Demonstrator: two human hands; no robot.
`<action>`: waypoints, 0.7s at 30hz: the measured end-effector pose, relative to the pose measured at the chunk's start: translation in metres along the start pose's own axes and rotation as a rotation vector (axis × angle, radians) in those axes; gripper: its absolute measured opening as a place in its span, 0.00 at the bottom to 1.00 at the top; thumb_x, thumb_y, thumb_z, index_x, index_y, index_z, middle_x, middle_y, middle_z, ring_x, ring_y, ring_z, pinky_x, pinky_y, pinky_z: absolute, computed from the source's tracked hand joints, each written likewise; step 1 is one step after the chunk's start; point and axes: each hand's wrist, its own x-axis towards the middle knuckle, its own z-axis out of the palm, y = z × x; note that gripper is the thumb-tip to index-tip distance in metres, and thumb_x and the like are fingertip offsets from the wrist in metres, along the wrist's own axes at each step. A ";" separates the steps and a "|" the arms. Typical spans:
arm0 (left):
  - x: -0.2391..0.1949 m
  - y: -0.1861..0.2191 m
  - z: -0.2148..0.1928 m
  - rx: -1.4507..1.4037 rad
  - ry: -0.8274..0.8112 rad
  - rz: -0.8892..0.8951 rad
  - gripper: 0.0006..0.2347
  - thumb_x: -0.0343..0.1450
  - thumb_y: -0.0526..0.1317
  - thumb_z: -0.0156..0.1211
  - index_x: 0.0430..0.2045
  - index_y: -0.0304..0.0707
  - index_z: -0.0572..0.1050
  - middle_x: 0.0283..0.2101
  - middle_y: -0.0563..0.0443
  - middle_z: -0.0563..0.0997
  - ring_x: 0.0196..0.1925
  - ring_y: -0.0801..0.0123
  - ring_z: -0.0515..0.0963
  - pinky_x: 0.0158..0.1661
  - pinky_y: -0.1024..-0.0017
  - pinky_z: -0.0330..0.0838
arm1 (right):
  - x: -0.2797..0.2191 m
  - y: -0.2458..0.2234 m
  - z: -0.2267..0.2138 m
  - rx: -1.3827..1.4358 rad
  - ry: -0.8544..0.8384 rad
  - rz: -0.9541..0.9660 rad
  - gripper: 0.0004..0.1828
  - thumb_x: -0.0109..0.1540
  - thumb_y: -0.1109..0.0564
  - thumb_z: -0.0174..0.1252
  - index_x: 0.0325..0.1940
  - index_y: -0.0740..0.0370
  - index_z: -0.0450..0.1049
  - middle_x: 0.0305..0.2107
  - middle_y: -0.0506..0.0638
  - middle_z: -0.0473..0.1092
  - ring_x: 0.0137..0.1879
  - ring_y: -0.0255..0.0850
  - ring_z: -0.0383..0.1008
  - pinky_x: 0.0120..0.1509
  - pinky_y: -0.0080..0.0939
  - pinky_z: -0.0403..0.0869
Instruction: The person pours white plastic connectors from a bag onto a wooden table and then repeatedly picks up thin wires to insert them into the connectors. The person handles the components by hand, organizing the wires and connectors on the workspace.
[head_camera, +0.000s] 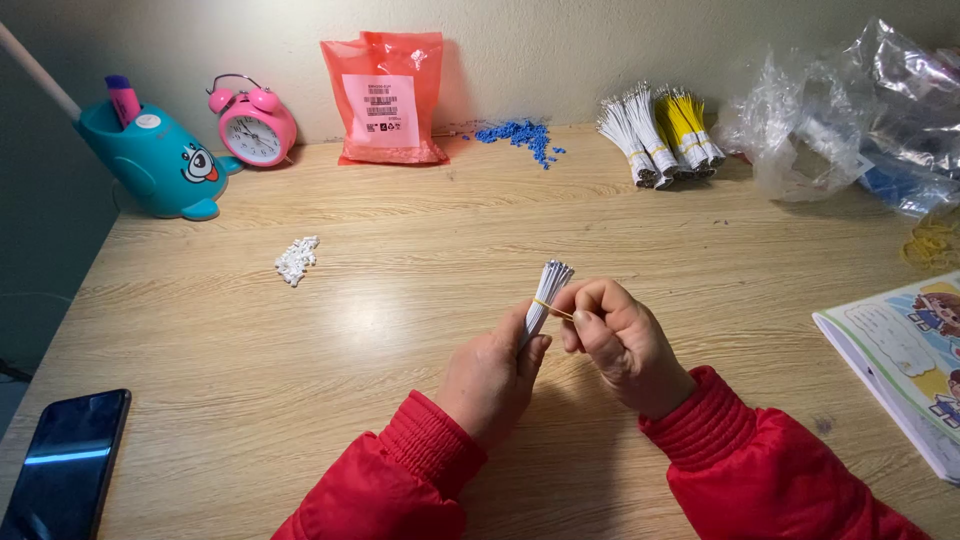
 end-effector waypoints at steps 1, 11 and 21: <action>0.000 0.001 -0.001 0.000 0.000 0.001 0.16 0.72 0.48 0.48 0.55 0.57 0.64 0.24 0.36 0.78 0.34 0.39 0.81 0.33 0.46 0.74 | 0.000 0.008 0.000 -0.001 0.001 -0.001 0.09 0.65 0.58 0.47 0.30 0.61 0.64 0.28 0.52 0.69 0.30 0.36 0.68 0.39 0.36 0.72; -0.001 -0.013 -0.005 0.315 0.217 0.173 0.12 0.71 0.48 0.51 0.49 0.63 0.67 0.20 0.51 0.77 0.20 0.52 0.77 0.21 0.54 0.70 | 0.009 -0.028 -0.016 -0.543 0.108 0.228 0.03 0.59 0.55 0.61 0.35 0.54 0.78 0.11 0.41 0.57 0.21 0.31 0.54 0.27 0.33 0.58; -0.008 -0.002 -0.005 -0.778 0.007 0.209 0.10 0.73 0.42 0.47 0.38 0.35 0.72 0.15 0.58 0.65 0.11 0.78 0.63 0.13 0.79 0.59 | 0.006 0.028 -0.046 0.339 0.175 0.466 0.05 0.62 0.56 0.59 0.33 0.56 0.71 0.15 0.40 0.54 0.19 0.28 0.47 0.22 0.30 0.47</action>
